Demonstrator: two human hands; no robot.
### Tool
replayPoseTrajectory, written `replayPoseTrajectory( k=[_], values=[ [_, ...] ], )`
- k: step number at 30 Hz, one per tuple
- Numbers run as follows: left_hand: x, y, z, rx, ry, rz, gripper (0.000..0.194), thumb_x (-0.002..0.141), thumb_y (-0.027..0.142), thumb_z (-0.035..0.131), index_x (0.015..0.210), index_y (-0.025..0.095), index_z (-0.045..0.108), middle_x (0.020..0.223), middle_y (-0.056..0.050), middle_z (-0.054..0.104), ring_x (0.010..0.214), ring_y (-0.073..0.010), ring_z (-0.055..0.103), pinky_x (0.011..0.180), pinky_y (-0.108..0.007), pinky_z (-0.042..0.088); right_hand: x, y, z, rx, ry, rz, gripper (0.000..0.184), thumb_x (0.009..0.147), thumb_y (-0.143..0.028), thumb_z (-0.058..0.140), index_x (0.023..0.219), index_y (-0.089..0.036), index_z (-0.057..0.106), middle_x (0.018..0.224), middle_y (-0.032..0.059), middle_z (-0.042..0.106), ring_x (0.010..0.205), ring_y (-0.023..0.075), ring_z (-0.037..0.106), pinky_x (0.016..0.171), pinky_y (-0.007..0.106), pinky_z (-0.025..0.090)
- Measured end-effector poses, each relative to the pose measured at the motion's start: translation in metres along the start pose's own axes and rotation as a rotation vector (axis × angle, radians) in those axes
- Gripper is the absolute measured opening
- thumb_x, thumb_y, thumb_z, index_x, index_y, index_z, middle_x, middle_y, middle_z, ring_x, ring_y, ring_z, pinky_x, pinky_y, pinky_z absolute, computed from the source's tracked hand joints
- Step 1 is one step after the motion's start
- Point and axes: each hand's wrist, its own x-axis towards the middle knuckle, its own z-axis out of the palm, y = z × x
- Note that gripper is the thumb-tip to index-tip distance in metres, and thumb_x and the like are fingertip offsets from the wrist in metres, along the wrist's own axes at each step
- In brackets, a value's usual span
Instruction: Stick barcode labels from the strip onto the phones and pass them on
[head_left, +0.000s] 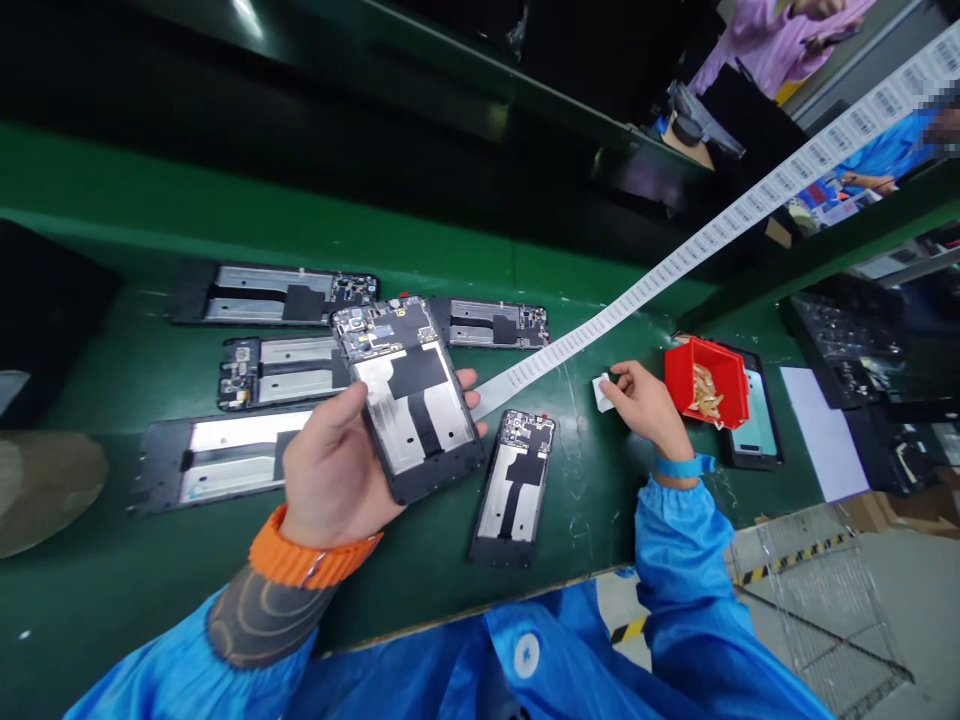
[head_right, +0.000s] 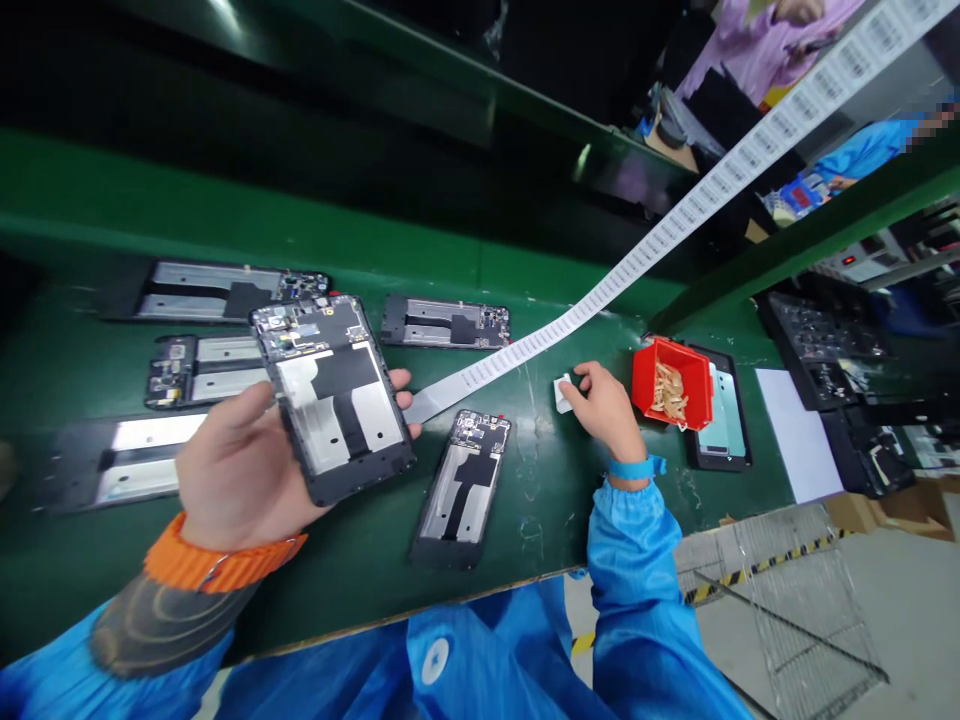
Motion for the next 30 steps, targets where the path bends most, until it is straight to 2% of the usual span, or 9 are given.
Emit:
replayPoseTrajectory(
  k=[5,11,16,18,21,24,27,30],
  values=[
    [-0.001,-0.001,0.000,0.009,0.028,-0.008,0.056,0.088,0.046,0.061,0.138,0.020,0.063,0.135,-0.015,0.067,0.122,-0.0398,0.065,0.100,-0.061,0.055,-0.001,-0.006,0.002,0.088,-0.053,-0.083,0.024,0.086,-0.035,0.059,0.101,-0.018,0.065,0.075,0.0004,0.065,0.067,0.0172,0.060,0.068,0.032,0.048],
    [-0.003,-0.002,0.000,0.000,0.010,-0.008,0.052,0.085,0.047,0.063,0.130,0.021,0.068,0.135,-0.014,0.068,0.126,-0.0409,0.062,0.099,-0.060,0.057,0.000,-0.011,0.007,0.087,-0.001,-0.196,0.026,0.082,-0.028,0.061,0.105,-0.018,0.067,0.087,0.0043,0.067,0.076,0.0184,0.061,0.076,0.034,0.051],
    [-0.005,-0.005,0.004,0.012,0.018,0.028,0.050,0.087,0.047,0.063,0.129,0.021,0.069,0.134,-0.013,0.068,0.124,-0.0402,0.063,0.098,-0.057,0.058,-0.003,-0.022,0.011,0.150,0.097,-0.294,0.016,0.089,-0.028,0.057,0.096,-0.020,0.069,0.091,0.0064,0.070,0.084,0.0211,0.065,0.081,0.037,0.052],
    [-0.006,-0.009,0.004,0.005,-0.019,0.024,0.047,0.089,0.046,0.061,0.126,0.019,0.071,0.135,-0.014,0.067,0.121,-0.0392,0.065,0.097,-0.058,0.059,-0.011,-0.036,0.015,0.286,0.134,-0.303,0.018,0.094,-0.030,0.054,0.097,-0.021,0.070,0.092,0.0057,0.069,0.078,0.0193,0.066,0.074,0.035,0.053],
    [-0.006,-0.017,0.003,0.013,-0.157,-0.027,0.045,0.086,0.046,0.064,0.119,0.017,0.074,0.132,-0.016,0.068,0.113,-0.0382,0.068,0.093,-0.058,0.060,-0.028,-0.063,0.024,0.496,0.071,-0.323,0.020,0.098,-0.031,0.054,0.108,-0.023,0.070,0.094,0.0040,0.068,0.059,0.0133,0.061,0.058,0.031,0.051],
    [-0.006,-0.024,0.002,0.056,-0.268,-0.036,0.052,0.079,0.048,0.072,0.121,0.017,0.073,0.123,-0.015,0.072,0.103,-0.0349,0.072,0.086,-0.052,0.063,-0.044,-0.086,0.037,0.620,-0.016,-0.376,0.022,0.095,-0.028,0.062,0.117,-0.025,0.066,0.092,0.0023,0.070,0.064,0.0137,0.063,0.060,0.029,0.052],
    [-0.007,-0.028,-0.001,0.150,-0.310,-0.024,0.064,0.079,0.048,0.074,0.134,0.017,0.065,0.111,-0.015,0.075,0.092,-0.0321,0.074,0.081,-0.046,0.063,-0.050,-0.095,0.046,0.742,-0.061,-0.359,0.013,0.092,-0.026,0.067,0.104,-0.024,0.063,0.088,0.0015,0.071,0.072,0.0149,0.067,0.065,0.029,0.053],
    [-0.010,-0.032,-0.005,0.233,-0.361,-0.049,0.067,0.081,0.048,0.073,0.138,0.015,0.061,0.107,-0.016,0.075,0.089,-0.0335,0.075,0.078,-0.045,0.063,-0.049,-0.096,0.050,0.785,-0.043,-0.342,0.009,0.089,-0.027,0.070,0.088,-0.023,0.062,0.089,0.0027,0.073,0.076,0.0157,0.068,0.067,0.029,0.054]
  ],
)
